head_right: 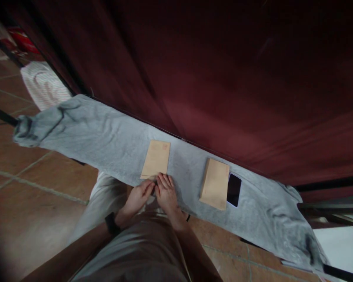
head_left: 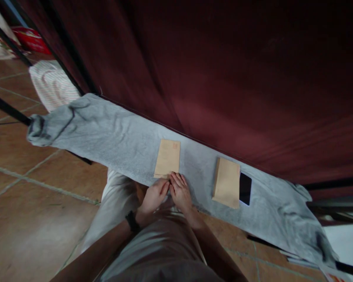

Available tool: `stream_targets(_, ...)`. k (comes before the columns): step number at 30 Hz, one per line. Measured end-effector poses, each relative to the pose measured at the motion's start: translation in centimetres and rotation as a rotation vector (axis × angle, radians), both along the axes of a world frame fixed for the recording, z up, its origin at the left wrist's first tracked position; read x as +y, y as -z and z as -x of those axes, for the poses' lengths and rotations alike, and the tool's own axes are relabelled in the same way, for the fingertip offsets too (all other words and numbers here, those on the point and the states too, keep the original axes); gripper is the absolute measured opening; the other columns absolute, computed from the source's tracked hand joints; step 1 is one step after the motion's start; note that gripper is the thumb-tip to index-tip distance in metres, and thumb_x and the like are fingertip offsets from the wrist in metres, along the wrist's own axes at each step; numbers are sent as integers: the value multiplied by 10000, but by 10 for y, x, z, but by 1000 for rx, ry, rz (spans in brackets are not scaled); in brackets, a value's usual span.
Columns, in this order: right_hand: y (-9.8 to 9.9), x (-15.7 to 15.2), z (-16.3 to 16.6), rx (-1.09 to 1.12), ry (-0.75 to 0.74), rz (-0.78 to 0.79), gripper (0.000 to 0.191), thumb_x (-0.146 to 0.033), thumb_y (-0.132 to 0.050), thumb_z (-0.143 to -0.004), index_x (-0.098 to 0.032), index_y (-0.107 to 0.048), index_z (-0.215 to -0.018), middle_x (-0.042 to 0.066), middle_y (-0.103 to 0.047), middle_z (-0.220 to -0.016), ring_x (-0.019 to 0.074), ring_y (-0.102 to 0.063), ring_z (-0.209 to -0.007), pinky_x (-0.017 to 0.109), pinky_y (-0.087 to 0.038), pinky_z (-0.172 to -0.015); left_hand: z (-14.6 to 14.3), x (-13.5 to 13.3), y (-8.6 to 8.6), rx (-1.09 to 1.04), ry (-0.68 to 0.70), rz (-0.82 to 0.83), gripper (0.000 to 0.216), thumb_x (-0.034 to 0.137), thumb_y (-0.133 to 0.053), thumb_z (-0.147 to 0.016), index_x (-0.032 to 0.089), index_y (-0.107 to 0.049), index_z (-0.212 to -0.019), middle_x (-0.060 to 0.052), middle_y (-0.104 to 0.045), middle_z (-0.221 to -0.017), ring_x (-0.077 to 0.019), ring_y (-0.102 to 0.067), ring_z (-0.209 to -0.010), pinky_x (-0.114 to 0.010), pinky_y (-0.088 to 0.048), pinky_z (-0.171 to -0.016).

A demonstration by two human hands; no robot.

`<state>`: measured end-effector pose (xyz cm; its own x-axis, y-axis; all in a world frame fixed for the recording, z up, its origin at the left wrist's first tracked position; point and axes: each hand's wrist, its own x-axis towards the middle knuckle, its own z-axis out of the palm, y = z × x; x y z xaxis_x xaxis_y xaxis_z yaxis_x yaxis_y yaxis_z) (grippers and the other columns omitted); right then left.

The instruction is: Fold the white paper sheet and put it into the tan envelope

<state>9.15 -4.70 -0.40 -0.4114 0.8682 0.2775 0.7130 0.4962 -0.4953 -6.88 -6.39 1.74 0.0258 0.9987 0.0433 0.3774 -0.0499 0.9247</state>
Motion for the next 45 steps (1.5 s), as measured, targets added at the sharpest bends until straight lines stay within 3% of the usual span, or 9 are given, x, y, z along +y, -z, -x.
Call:
stream_targets(2, -1, 0, 0, 0, -14, -2, 537, -142, -423, -1013, -152, -500, -1545, 100, -512, -1591, 209, -426, -1514, 466, -311, -1298, 3, -2, 3, 279, 91, -239, 339, 362, -455, -1029, 184, -701, -1178, -139, -737, -1239, -279, -670, -1223, -484, -505, -1117)
stream_targets(4, -3, 0, -1, 5, -35, 17, 580, -134, -431, -993, -158, -459, -1573, 104, -492, -1605, 203, -420, -1516, 455, -336, -1289, 7, -1, 9, 481, 136, -349, 432, 352, -418, -1050, 135, -619, -1365, -184, -630, -1444, -301, -546, -1406, -526, -401, -1215)
stream_targets(10, -7, -5, -3, -105, -92, 29, 587, -135, -431, -997, -142, -435, -1584, 114, -449, -1632, 253, -328, -1565, 536, -278, -1301, 20, 0, 26, 731, 227, -354, 606, 412, -431, -1059, 88, -421, -1572, -197, -420, -1638, -294, -341, -1557, -508, -249, -1298)
stream_targets(16, -10, -7, -2, -125, -137, 55, 595, -103, -387, -995, -101, -412, -1590, 137, -454, -1628, 211, -389, -1533, 439, -317, -1289, 21, -1, 17, 757, 276, -309, 616, 370, -470, -1042, 56, -419, -1570, -227, -366, -1654, -319, -270, -1581, -532, -187, -1309)
stream_targets(27, -10, -11, -11, -114, -86, 98, 522, -237, -381, -1074, -181, -429, -1591, 105, -459, -1626, 228, -395, -1532, 489, -262, -1293, 26, -3, 10, 729, 324, -252, 707, 437, -558, -1008, 66, -391, -1587, -237, -296, -1678, -342, -216, -1594, -557, -148, -1307)
stream_targets(32, -9, -10, -17, -109, -45, 107, 506, -267, -354, -1091, -157, -453, -1575, 121, -463, -1621, 242, -411, -1521, 496, -256, -1289, 29, -5, 7, 686, 319, -238, 737, 460, -584, -989, 62, -398, -1580, -245, -302, -1675, -351, -240, -1586, -545, -158, -1306)
stream_targets(40, -9, -14, -23, -113, 11, 80, 495, -271, -387, -1090, -171, -460, -1569, 121, -484, -1607, 231, -419, -1517, 498, -259, -1290, 46, -5, 11, 734, 164, -251, 691, 494, -543, -996, 54, -476, -1525, -259, -410, -1624, -370, -345, -1547, -528, -261, -1276)
stream_targets(45, -9, -15, -20, -95, 56, 59, 483, -243, -425, -1079, -185, -483, -1555, 114, -517, -1583, 227, -454, -1497, 500, -281, -1287, 46, 1, 4, 687, 41, -218, 512, 369, -481, -1015, 114, -563, -1451, -219, -570, -1503, -354, -517, -1415, -525, -398, -1182)
